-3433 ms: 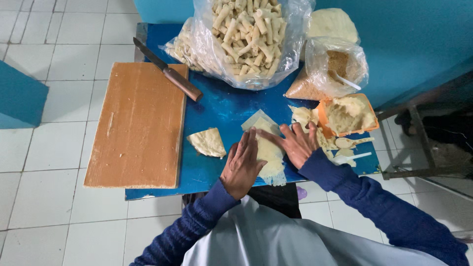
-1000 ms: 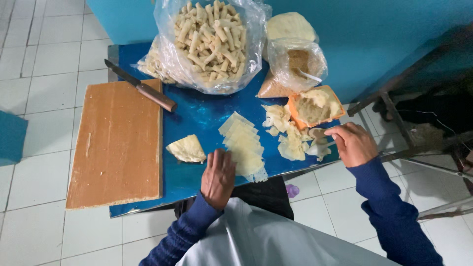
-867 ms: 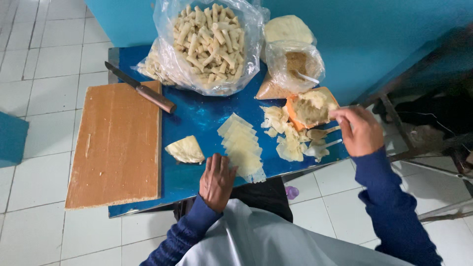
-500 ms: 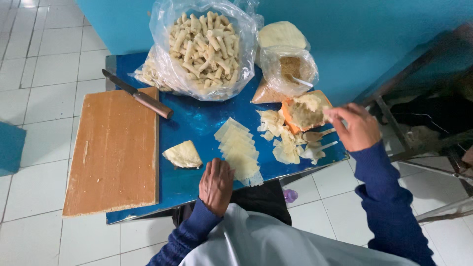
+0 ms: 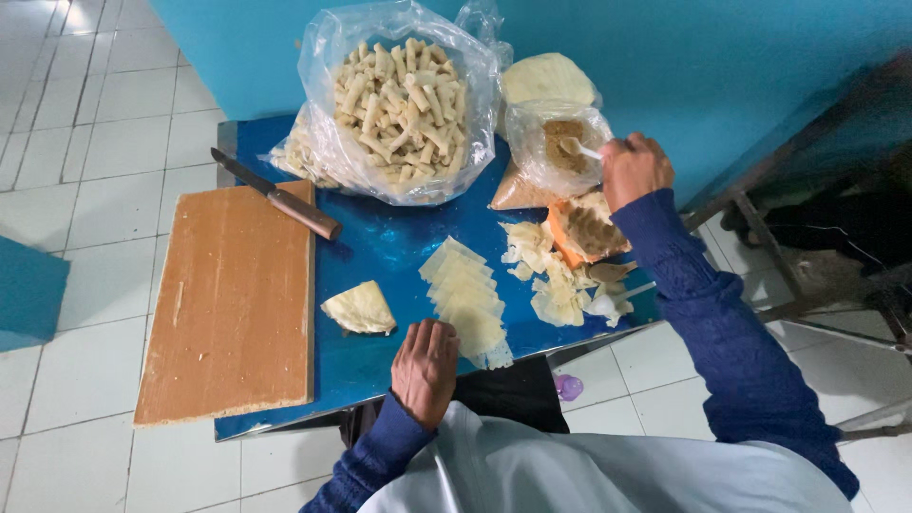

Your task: The person sits at a blue table folding thin square wrapper sheets into triangles. They use a spoon to scoop brown filling powder from a plastic bag onto a wrapper, fold the wrapper over the filling, press the edges, and place the folded piece in a growing stack on the table.

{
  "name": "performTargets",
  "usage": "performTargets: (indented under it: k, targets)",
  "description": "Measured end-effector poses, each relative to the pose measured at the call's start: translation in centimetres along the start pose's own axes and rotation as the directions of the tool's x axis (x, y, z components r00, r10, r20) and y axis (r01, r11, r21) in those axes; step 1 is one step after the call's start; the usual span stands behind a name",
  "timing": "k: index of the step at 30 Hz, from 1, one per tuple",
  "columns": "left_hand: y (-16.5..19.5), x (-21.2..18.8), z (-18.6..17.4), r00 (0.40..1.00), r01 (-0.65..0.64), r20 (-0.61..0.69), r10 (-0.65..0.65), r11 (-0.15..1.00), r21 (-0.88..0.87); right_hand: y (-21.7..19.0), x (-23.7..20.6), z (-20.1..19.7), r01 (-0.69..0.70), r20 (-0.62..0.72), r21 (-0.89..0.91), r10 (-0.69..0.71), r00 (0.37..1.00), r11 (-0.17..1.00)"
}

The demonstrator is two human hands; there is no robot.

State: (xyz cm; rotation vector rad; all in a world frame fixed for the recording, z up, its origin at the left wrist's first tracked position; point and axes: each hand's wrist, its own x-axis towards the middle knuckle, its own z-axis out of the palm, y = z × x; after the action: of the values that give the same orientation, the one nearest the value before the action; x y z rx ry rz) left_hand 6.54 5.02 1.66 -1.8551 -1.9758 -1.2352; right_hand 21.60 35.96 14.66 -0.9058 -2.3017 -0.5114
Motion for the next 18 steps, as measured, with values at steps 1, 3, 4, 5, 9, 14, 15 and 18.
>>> performTargets:
  k: [1, 3, 4, 5, 9, 14, 15, 18]
  targets:
    - [0.0, 0.0, 0.1, 0.999, 0.049, -0.008, -0.049, 0.998, -0.046, 0.0, 0.2, -0.1, 0.004, -0.029, -0.019, -0.005, 1.0, 1.0]
    - [0.1, 0.1, 0.2, 0.988, 0.146, -0.019, -0.15, 0.98, -0.137, -0.2, 0.7, 0.1, -0.023, 0.049, 0.089, 0.019, 0.999, 0.996]
    - [0.1, 0.1, 0.3, 0.99, 0.137, -0.023, -0.142, 0.981, -0.141, -0.3, 0.9, 0.2, -0.038, 0.085, 0.143, 0.026, 0.996, 0.989]
    - [0.0, 0.1, 0.4, 0.99, 0.13, -0.028, -0.135, 0.981, -0.144, -0.3, 1.1, 0.2, -0.073, 0.094, 0.173, 0.058, 0.994, 0.982]
    - [-0.2, 0.0, 0.7, 0.99, 0.128, -0.032, -0.136, 0.977, -0.17, 0.2, 0.9, 0.4, -0.203, 0.137, 0.351, 0.164, 0.977, 0.914]
    - [-0.7, -0.3, 1.4, 0.983, 0.162, -0.049, -0.178, 0.959, -0.234, 2.4, -0.4, 0.1, -0.321, 0.192, 0.478, 0.259, 0.947, 0.818]
    - [-0.7, -0.4, 1.5, 0.98, 0.169, -0.057, -0.189, 0.953, -0.25, 2.8, -0.8, 0.1, -0.329, 0.183, 0.495, 0.273, 0.944, 0.804]
    - [-0.8, -0.5, 1.8, 0.967, 0.225, -0.057, -0.249, 0.935, -0.276, 4.0, -2.1, 0.3, -0.378, 0.216, 0.549, 0.311, 0.926, 0.745]
